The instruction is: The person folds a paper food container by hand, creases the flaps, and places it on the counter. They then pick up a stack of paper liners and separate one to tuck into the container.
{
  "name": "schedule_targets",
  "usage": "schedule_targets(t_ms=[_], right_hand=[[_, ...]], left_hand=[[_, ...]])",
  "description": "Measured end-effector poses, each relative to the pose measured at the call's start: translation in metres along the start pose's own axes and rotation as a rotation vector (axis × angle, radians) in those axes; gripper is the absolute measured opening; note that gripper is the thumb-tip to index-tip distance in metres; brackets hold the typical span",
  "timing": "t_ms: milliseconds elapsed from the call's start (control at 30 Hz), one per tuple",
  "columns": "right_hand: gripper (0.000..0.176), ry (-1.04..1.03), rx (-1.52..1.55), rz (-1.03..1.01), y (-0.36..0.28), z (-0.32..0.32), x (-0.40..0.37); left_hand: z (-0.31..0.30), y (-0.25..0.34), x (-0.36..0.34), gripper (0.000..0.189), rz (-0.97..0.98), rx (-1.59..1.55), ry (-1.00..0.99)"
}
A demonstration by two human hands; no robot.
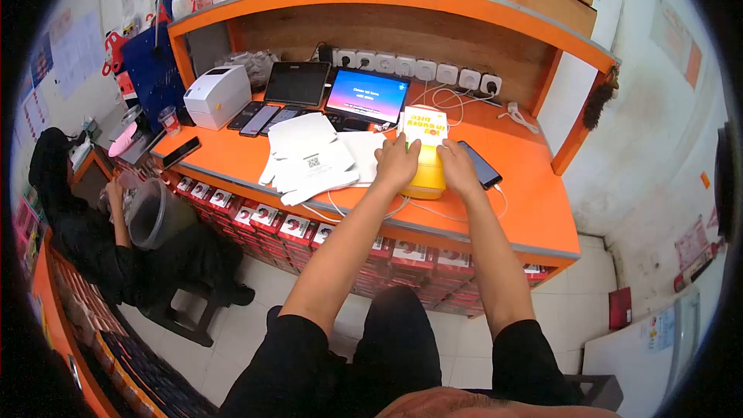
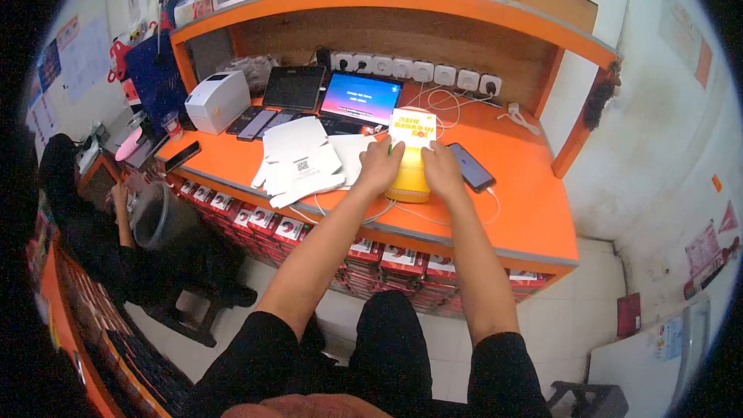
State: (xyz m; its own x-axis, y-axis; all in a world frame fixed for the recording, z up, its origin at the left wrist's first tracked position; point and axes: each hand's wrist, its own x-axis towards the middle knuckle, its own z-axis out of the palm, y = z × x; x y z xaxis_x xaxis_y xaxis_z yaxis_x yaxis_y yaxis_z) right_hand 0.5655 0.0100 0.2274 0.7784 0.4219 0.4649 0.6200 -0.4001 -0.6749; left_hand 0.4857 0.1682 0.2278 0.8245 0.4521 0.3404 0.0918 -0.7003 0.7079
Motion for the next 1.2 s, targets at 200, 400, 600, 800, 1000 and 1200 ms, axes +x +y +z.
schedule_targets(t_ms=[200,400,600,800,1000,1200], right_hand=[[0.063,-0.166,-0.172,0.218,-0.028,0.004,0.012],[0.072,-0.222,-0.192,0.300,-0.011,0.014,0.017],[0.075,-0.298,-0.198,0.353,-0.005,0.016,0.022],[0.070,-0.237,-0.070,0.351,0.012,0.020,0.017],[0.056,-0.091,0.048,0.248,0.033,0.037,0.012],[0.048,-0.163,0.058,0.237,0.027,0.029,0.013]], left_hand=[[0.005,-0.006,0.006,0.064,-0.133,0.038,-0.050],[0.010,-0.003,0.010,0.065,-0.212,0.168,-0.120],[0.005,0.006,0.010,0.062,-0.240,0.197,-0.121],[0.016,-0.002,0.003,0.046,0.058,0.223,0.038],[0.003,0.003,0.028,0.046,0.067,0.299,-0.312],[0.001,0.010,0.034,0.051,0.043,0.335,-0.405]])
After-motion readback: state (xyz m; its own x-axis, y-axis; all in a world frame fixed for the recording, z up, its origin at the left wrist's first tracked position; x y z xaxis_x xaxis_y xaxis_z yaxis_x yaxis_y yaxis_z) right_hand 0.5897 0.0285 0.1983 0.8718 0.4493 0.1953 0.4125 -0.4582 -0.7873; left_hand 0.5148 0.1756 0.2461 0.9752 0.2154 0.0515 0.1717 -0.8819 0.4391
